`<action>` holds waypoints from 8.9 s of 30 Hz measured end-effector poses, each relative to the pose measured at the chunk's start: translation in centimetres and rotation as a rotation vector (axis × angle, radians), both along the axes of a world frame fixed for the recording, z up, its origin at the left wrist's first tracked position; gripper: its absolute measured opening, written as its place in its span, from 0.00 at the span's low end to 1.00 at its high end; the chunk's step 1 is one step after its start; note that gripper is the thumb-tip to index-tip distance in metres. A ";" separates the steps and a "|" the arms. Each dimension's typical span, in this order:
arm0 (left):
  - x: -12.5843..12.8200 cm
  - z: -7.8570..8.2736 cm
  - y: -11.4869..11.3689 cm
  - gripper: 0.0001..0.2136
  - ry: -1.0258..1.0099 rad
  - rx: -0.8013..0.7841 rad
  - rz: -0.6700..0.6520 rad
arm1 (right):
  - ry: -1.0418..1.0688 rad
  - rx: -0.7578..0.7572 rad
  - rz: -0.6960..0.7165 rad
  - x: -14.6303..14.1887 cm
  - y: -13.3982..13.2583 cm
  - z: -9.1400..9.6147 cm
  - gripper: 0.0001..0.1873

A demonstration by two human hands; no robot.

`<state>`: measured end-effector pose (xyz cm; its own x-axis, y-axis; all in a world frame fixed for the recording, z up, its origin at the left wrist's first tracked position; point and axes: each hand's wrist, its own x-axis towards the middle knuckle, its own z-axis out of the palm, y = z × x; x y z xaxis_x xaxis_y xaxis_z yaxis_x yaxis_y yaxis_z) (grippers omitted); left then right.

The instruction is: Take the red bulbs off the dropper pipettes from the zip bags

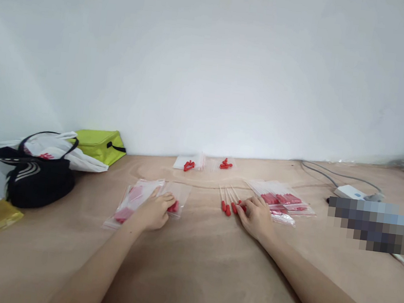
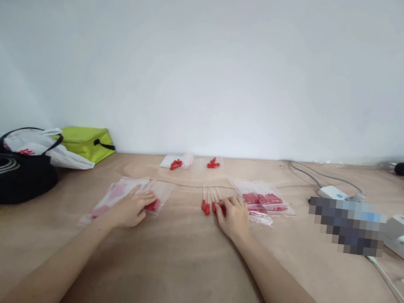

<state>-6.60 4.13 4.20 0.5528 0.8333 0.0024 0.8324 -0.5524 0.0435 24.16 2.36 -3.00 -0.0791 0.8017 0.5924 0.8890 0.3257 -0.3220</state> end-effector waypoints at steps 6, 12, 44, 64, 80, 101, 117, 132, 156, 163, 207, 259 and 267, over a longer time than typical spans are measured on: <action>4.7 -2.8 -0.6 0.23 -0.258 -0.070 -0.077 | 0.018 0.009 0.017 -0.4 -0.4 0.7 0.13; 6.8 -4.5 -1.0 0.26 -0.470 -0.034 -0.057 | -0.024 -0.032 0.228 -1.9 -2.1 1.9 0.10; 6.2 -4.7 -1.1 0.07 -0.594 0.131 -0.171 | -0.151 -0.016 0.330 -5.7 -1.1 1.6 0.08; 6.5 -5.0 -0.8 0.03 -0.866 -0.092 0.021 | -0.053 0.126 0.419 -5.7 -0.8 1.2 0.04; 6.5 -4.9 -0.7 0.06 -0.988 -0.187 0.099 | -0.093 0.167 0.471 -6.0 0.0 1.2 0.10; 7.1 -5.2 -1.7 0.06 -0.938 -0.073 -0.030 | 0.035 0.069 0.556 -6.9 -0.4 1.4 0.11; 6.4 -5.6 -1.2 0.07 -1.002 -0.123 0.063 | 0.086 -0.124 0.727 -6.6 -1.3 1.8 0.03; 4.1 -2.5 -2.3 0.24 -0.530 -0.095 -0.224 | 0.148 -0.084 0.554 -4.3 -2.6 1.4 0.10; 4.4 -3.3 -3.9 0.17 -0.507 -0.066 -0.162 | 0.423 -0.612 0.523 -3.7 -2.9 2.1 0.14; 4.5 -3.3 -3.8 0.14 -0.518 -0.111 -0.138 | 0.489 -0.577 0.604 -4.4 -2.7 1.6 0.12; 4.1 -4.1 -3.0 0.13 -0.523 0.151 0.046 | 0.573 -0.034 0.119 -0.1 0.9 0.5 0.18; 4.3 -2.1 -3.8 0.22 -0.323 -0.218 -0.222 | 0.094 -0.400 0.468 -5.1 -2.2 2.7 0.12; 4.2 -2.1 -3.7 0.23 -0.262 -0.236 -0.185 | 0.364 -0.507 0.559 -4.7 -2.8 3.0 0.06</action>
